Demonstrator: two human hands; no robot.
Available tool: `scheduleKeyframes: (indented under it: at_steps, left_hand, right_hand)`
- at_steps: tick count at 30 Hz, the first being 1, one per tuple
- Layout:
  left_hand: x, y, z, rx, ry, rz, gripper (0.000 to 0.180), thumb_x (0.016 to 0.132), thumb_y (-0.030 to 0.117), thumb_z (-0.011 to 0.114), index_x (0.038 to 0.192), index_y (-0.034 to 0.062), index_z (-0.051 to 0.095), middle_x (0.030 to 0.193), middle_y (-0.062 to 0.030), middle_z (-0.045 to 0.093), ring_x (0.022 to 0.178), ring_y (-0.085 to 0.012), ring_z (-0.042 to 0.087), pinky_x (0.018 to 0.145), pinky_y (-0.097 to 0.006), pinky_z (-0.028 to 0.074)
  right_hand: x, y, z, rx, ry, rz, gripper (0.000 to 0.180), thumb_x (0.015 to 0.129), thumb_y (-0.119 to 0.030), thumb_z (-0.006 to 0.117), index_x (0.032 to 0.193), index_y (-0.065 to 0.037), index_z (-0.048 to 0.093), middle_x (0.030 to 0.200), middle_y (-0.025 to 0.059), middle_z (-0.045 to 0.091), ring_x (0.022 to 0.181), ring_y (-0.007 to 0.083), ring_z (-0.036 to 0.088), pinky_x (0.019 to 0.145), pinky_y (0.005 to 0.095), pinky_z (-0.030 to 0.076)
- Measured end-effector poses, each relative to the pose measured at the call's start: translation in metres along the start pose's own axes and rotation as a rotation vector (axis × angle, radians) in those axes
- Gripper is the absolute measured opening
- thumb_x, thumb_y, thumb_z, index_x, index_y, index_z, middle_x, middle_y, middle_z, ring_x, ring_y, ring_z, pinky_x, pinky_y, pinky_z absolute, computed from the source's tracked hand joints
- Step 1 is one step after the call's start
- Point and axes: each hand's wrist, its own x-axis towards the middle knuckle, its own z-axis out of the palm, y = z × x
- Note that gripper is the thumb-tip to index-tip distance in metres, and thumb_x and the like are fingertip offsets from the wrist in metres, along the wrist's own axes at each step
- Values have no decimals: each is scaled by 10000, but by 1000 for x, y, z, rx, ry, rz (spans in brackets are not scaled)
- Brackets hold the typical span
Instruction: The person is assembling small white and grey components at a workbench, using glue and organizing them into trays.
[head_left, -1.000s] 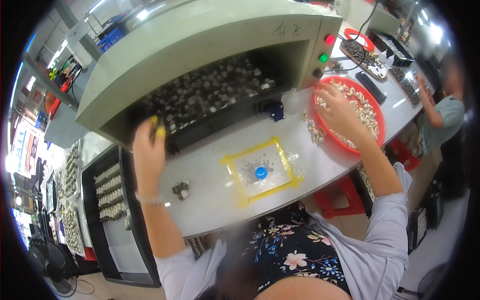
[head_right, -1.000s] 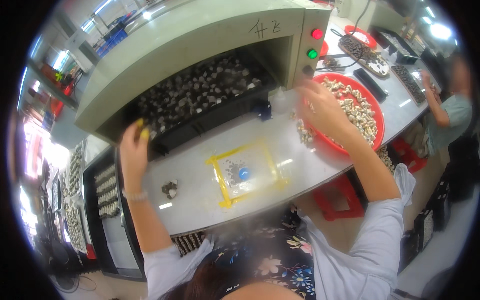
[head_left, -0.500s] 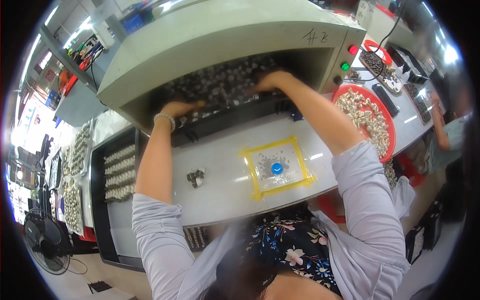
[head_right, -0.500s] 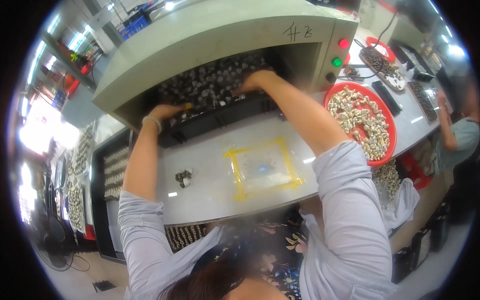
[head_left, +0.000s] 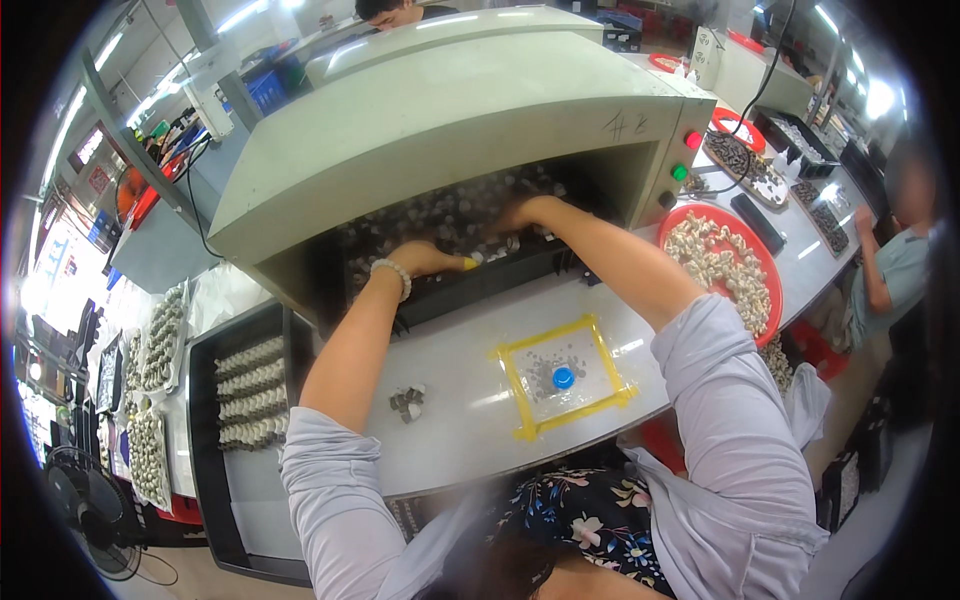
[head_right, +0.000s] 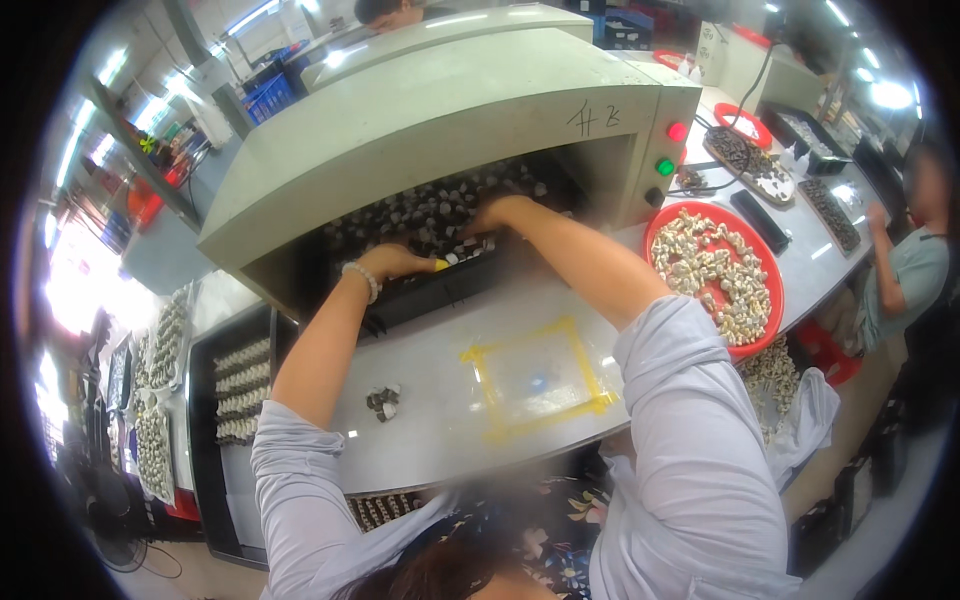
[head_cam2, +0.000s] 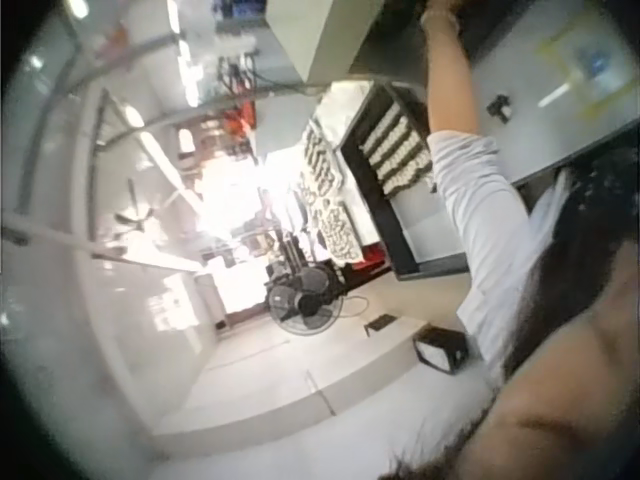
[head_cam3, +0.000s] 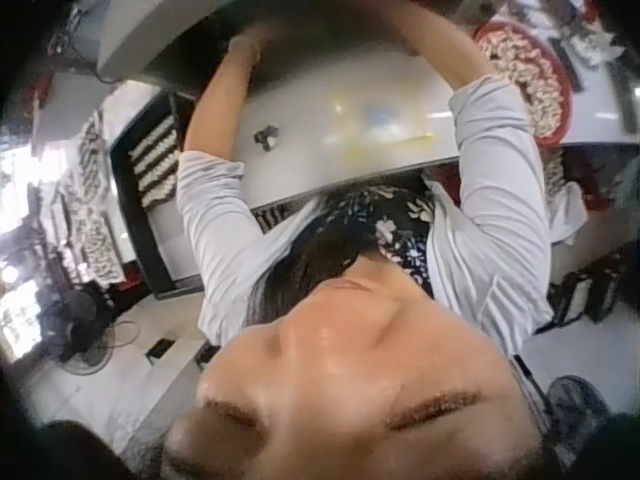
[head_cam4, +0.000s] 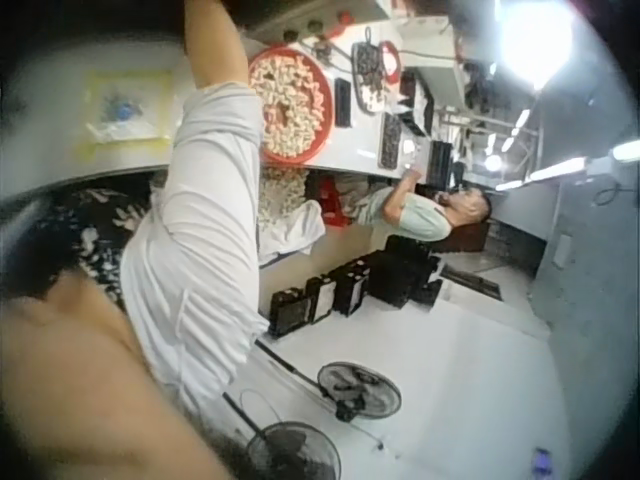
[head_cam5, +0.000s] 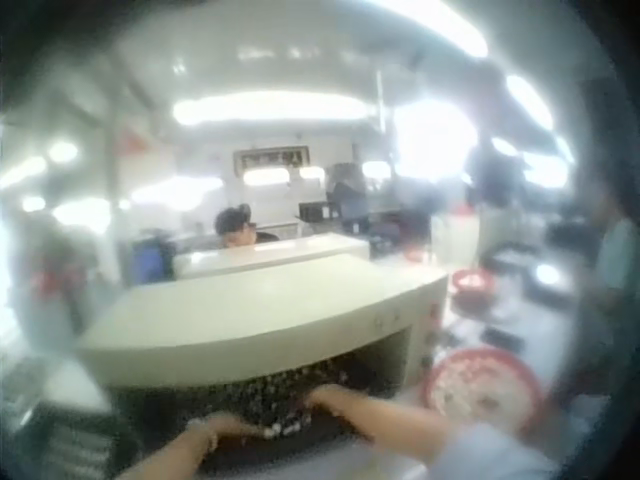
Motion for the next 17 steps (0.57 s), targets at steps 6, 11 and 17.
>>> scheduleKeyframes:
  at_steps: [6,11,17]
  left_hand:
    - [26,-11,10,18,3,68,981,620,557,732,1316,-49,397,1250,-255,512,1179,-310,486,971,-337,379]
    - [18,5,4,115,-77,-40,979,644,532,729,1329,-62,358,1240,-270,510,1150,-318,504,943,-348,405]
    - [19,17,10,31,-71,11,777,631,667,637,1046,11,665,1091,-219,628,1052,-330,587,908,-342,437]
  right_hand:
    - [11,-2,-5,166,-316,-13,805,675,-594,685,1260,-61,534,1262,159,536,1090,276,553,881,408,475]
    - [0,-12,-16,164,-429,31,703,737,-546,662,1277,-117,530,1282,130,527,1083,277,552,853,440,478]
    - [-17,-4,-25,386,-349,44,602,779,-466,664,1289,-175,528,1304,124,511,1127,294,514,876,449,461]
